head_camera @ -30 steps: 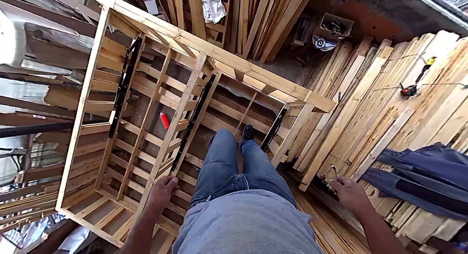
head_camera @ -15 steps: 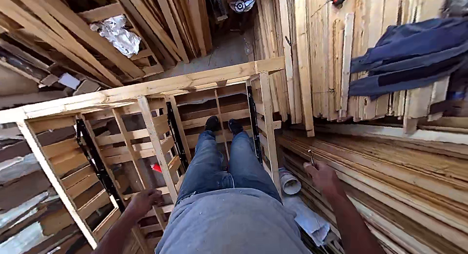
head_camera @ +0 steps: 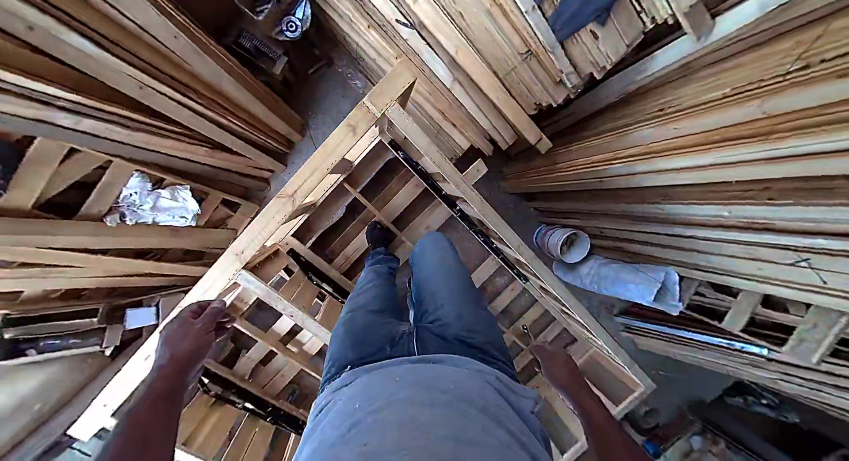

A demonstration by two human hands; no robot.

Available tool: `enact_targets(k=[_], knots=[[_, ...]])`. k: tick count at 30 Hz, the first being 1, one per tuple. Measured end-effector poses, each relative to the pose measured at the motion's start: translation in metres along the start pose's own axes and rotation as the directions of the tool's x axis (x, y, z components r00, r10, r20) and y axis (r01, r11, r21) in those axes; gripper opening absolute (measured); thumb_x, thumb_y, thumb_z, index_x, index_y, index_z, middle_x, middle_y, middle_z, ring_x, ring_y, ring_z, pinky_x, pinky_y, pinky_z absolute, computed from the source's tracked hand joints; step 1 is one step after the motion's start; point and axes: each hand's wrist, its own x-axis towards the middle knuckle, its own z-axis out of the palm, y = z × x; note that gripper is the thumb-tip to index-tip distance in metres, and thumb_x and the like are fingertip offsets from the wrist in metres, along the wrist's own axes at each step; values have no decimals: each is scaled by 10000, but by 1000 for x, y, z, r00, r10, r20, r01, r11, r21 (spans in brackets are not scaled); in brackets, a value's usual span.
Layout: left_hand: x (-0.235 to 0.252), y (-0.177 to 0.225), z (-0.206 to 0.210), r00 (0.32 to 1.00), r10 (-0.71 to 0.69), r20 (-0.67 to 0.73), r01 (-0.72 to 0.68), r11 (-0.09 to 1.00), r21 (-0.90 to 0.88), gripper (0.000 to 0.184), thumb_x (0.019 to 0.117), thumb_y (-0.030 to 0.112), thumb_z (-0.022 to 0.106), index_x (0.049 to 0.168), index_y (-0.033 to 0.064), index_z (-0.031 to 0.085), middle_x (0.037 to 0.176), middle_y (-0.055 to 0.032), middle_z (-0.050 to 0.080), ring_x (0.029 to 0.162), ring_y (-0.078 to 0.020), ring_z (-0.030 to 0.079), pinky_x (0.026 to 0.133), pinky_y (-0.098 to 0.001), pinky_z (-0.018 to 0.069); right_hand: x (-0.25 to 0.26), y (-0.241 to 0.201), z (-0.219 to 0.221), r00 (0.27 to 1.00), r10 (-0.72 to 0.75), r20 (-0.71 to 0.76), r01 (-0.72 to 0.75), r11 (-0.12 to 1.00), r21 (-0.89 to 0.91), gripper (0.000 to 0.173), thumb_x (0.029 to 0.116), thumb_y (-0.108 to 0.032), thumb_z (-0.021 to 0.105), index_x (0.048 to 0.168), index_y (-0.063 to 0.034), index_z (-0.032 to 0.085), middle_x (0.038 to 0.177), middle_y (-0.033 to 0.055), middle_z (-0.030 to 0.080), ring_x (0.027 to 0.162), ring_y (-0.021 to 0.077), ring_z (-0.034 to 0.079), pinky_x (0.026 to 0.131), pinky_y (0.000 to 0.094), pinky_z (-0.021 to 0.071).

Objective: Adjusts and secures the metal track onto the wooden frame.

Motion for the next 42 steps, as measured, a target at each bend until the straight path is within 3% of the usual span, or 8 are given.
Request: enact_targets(k=[4, 8, 12, 20, 25, 29, 36, 42], knots=[[-19, 28, 67, 961, 122, 248, -202, 923, 328, 309, 1076, 252, 533, 1229, 1, 630, 1017, -148, 711, 893, -225, 716, 847, -440, 592, 9, -28, -9, 999, -27, -42, 32, 991, 129, 405, 1102, -352, 438, 1138, -25, 674, 893, 130, 662, 794, 263, 629, 763, 501, 512], [-37, 76, 146, 827, 102, 553, -511, 548, 662, 339, 1044, 341, 565, 1215, 73, 685, 1121, -158, 711, 1046, -317, 684, 962, -590, 515, 25, -41, -17, 989, -80, -124, 112, 954, 277, 372, 1103, -337, 465, 1140, -31, 675, 879, 143, 664, 803, 289, 644, 783, 533, 530], [-57, 137, 247, 663, 143, 735, -748, 176, 640, 295, 1037, 314, 588, 1173, 79, 702, 1101, -156, 711, 1030, -324, 693, 938, -591, 535, 69, -23, -16, 981, -81, -176, 133, 941, 312, 424, 1107, -387, 436, 1221, -43, 656, 987, 195, 694, 906, 362, 683, 834, 609, 537], [-35, 246, 572, 286, 350, 892, -857, -324, 401, 332, 1064, 359, 545, 1212, 97, 685, 1198, -162, 685, 1134, -357, 658, 977, -628, 509, 337, 33, -53, 794, -1, -608, 191, 950, 248, 428, 1101, -335, 415, 1186, 27, 625, 1099, 272, 673, 1063, 448, 667, 898, 642, 517], [42, 235, 740, 282, 348, 894, -783, -455, 424, 549, 1092, 502, 392, 1225, 41, 657, 1111, -256, 689, 1101, -459, 658, 928, -705, 479, 462, 71, -32, 689, -55, -723, 190, 976, 106, 438, 1098, -353, 394, 1208, 6, 620, 1201, 272, 652, 1209, 455, 602, 1012, 635, 448], [81, 180, 777, 330, 445, 832, -659, -523, 541, 757, 1069, 600, 180, 1027, 27, 673, 988, -293, 693, 996, -528, 668, 766, -745, 463, 514, 92, 24, 574, -99, -813, 245, 968, 55, 444, 1087, -358, 378, 1182, -5, 631, 1154, 247, 674, 1185, 446, 612, 1006, 622, 447], [95, 175, 784, 239, 555, 797, -613, -551, 566, 688, 1043, 558, 168, 1021, 87, 670, 906, -258, 693, 915, -514, 679, 689, -721, 448, 541, 99, 42, 269, -57, -961, 275, 961, 20, 467, 1101, -398, 323, 1092, -53, 638, 1020, 177, 691, 1062, 383, 642, 906, 541, 471], [102, 174, 783, 163, 576, 801, -635, -560, 532, 626, 1037, 514, 213, 1020, 109, 690, 919, -193, 719, 919, -427, 704, 704, -666, 472, 540, 95, 40, 299, 3, -954, 263, 961, 85, 399, 1080, -372, 386, 1080, -73, 649, 1013, 168, 691, 1059, 386, 640, 886, 554, 465]])
